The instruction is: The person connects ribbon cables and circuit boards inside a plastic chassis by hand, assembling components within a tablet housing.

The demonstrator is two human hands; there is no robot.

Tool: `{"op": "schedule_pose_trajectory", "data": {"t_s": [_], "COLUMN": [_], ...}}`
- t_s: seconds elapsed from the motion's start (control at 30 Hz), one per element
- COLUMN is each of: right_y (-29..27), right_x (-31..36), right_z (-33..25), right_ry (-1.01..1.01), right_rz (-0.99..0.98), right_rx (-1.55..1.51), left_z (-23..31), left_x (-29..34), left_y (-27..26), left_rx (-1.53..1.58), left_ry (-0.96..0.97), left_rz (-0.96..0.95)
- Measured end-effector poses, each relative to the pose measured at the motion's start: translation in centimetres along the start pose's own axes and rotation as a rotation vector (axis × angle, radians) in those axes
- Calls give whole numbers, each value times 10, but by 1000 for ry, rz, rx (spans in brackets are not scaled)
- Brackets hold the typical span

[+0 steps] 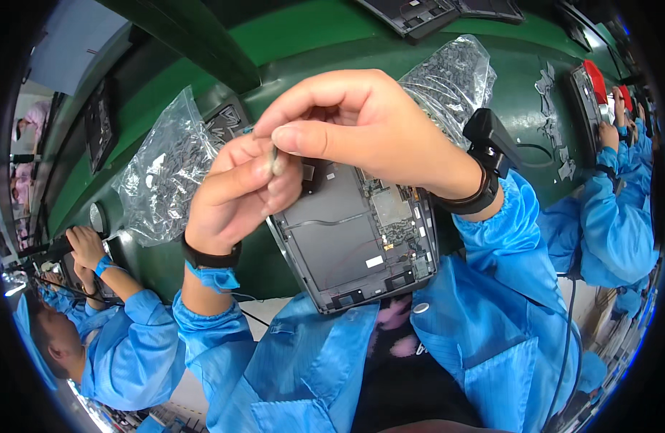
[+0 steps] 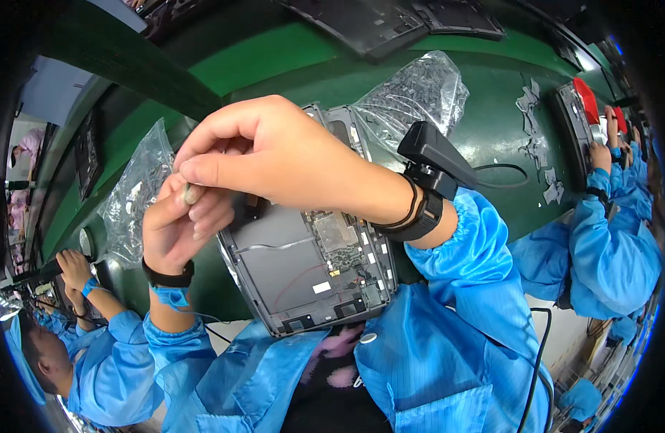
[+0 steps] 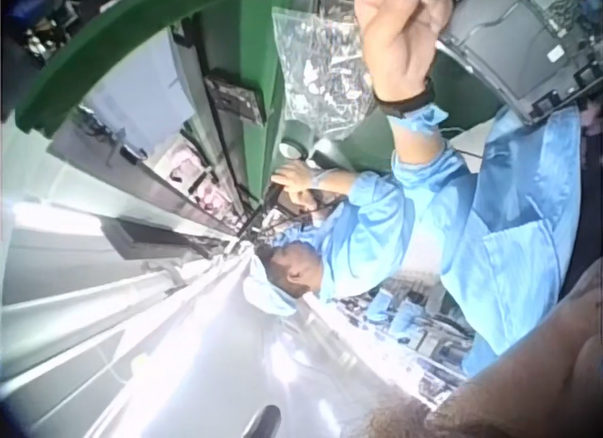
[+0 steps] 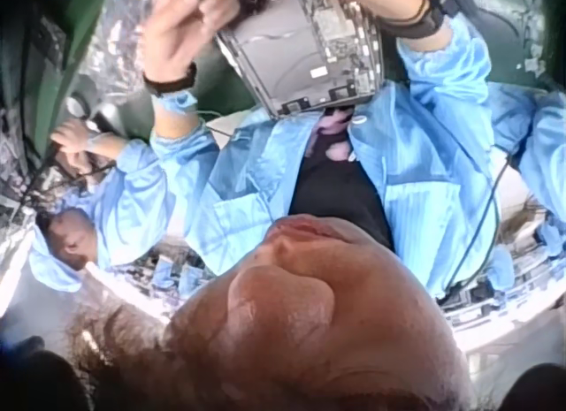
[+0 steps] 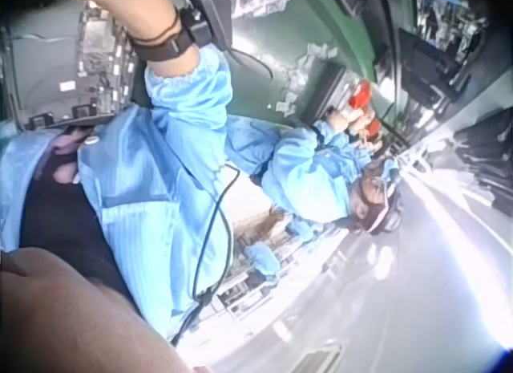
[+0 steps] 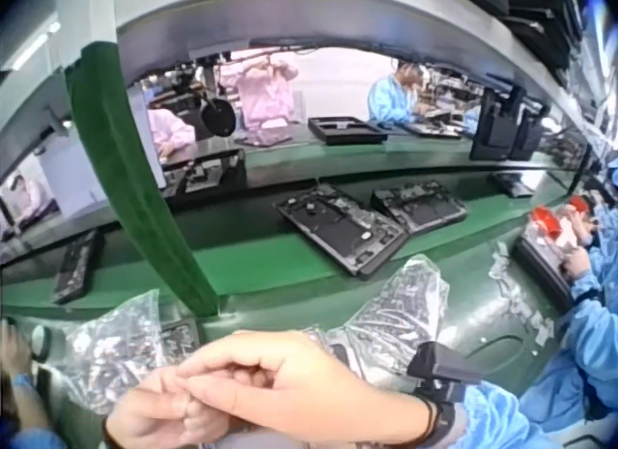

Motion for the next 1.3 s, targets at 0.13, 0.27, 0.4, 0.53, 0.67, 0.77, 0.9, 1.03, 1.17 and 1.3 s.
{"op": "schedule_pose_trajectory", "data": {"t_s": [0.13, 0.27, 0.4, 0.53, 0.67, 0.77, 0.9, 1.03, 1.17, 1.3], "right_y": [-9, -29, -32, -30, -35, -43, -56, -63, -62, -61], "right_x": [9, 13, 14, 24, 22, 23, 28, 24, 17, 14], "right_z": [4, 3, -5, -43, -57, -64, -31, -7, 2, 2], "right_ry": [79, 26, -99, -720, -854, -918, -786, -701, -634, -591], "right_rz": [12, 169, 210, 222, 233, 179, 243, 223, 194, 191], "right_rx": [-95, 121, 178, 1152, 1248, 1259, 1565, 1707, 1726, 1751], "left_z": [-2, 16, 29, 36, 38, 40, 32, 14, 8, 6], "left_x": [-3, -1, -8, -21, -37, -51, -65, -80, -86, -86], "left_y": [8, 17, 35, 42, 41, 36, 15, 8, 5, 2], "left_rx": [-22, -730, -1499, -1597, -1547, -1570, -1701, -1794, -1810, -1850], "left_ry": [7, 270, 609, 705, 723, 757, 671, 510, 444, 476], "left_rz": [-5, 241, 238, 237, 243, 207, 166, 82, 58, 18]}}
Point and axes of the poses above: each hand's wrist, its own x-axis away from the middle knuckle, its own y-axis out of the palm, z = x × y, the point moved 6 cm from there along -x, towards the middle knuckle, and after that the axes turned 7 degrees about y, right-handed, at the moved point
